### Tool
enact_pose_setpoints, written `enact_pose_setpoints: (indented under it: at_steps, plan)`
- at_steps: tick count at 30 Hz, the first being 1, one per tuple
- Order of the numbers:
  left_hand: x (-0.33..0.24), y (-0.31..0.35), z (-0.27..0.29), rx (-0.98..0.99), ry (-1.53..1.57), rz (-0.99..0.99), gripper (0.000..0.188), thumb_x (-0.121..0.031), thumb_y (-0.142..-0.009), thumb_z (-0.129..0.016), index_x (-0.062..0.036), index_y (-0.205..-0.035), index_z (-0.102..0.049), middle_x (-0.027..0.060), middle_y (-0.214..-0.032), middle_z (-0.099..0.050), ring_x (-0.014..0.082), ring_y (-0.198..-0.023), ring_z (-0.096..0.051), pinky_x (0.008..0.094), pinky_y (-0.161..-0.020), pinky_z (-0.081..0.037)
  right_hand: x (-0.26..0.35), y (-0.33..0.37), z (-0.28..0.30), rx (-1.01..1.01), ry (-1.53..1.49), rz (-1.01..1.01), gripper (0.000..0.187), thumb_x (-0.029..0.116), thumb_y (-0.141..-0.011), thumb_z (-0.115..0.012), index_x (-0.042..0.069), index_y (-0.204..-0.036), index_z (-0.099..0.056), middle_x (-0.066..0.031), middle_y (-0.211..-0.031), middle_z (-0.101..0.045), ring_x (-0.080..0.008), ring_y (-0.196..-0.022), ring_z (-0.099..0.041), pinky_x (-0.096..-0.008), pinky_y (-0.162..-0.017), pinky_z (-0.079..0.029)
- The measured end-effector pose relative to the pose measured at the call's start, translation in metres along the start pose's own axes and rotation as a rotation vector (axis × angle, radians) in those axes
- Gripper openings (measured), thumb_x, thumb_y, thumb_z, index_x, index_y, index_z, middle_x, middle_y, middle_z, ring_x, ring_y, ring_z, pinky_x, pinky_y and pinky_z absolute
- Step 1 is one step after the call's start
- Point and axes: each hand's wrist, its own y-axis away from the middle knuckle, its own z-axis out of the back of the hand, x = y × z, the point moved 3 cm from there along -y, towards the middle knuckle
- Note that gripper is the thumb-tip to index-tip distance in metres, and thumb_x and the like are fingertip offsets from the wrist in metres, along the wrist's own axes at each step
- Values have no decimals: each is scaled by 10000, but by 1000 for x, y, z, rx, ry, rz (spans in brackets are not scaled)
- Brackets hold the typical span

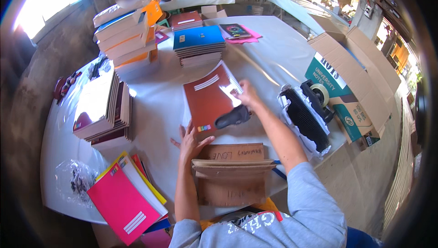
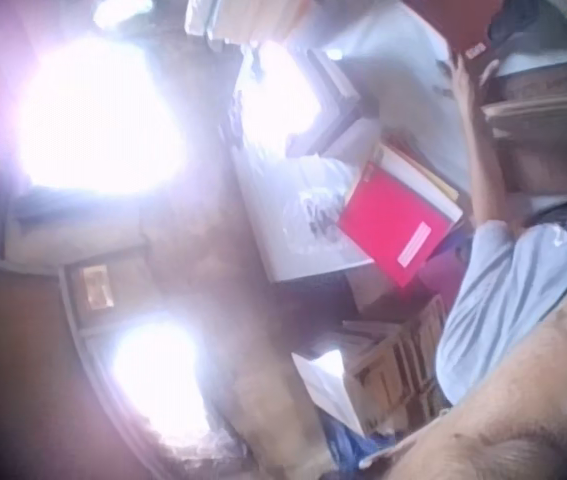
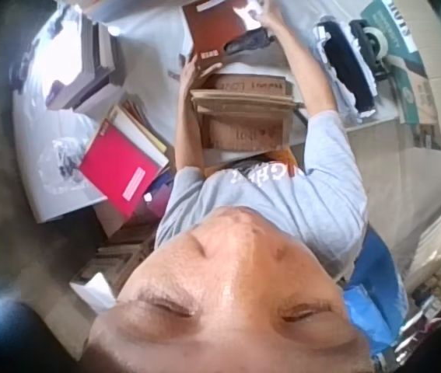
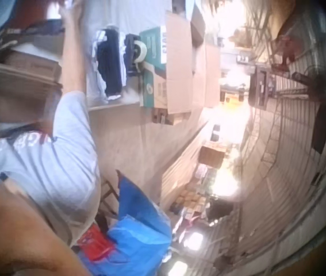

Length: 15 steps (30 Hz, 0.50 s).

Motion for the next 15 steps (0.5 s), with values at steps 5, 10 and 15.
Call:
enact_pose_setpoints:
  at_steps: [5,10,15]
  plan:
    - [17,-4,-4,-15,-69,19,948,-694,-638,-625,-213,-1401,-332,20,-1488,-237,386,-1375,-85,758,-920,35,93,16,44,-222,72,277,487,107,-749,-673,115,-1207,-509,-183,-1027,-623,-352,-943,-600,-415,-815,-470]
    - [31,-20,20,-132,123,-159,956,-601,-672,-682,-50,-1373,-338,232,-1418,-294,434,-1318,-235,557,-1051,-168,167,33,109,-469,243,591,284,112,-802,-621,149,-1082,-603,-162,-848,-641,-342,-755,-623,-418,-635,-485]
    - [-70,55,168,-746,242,-399,975,-339,-633,-819,0,-1377,-289,253,-1372,-351,359,-1280,-347,439,-1062,-263,248,101,187,-320,206,989,332,27,-763,-659,80,-1086,-604,-112,-901,-668,-151,-752,-636,-272,-682,-491]
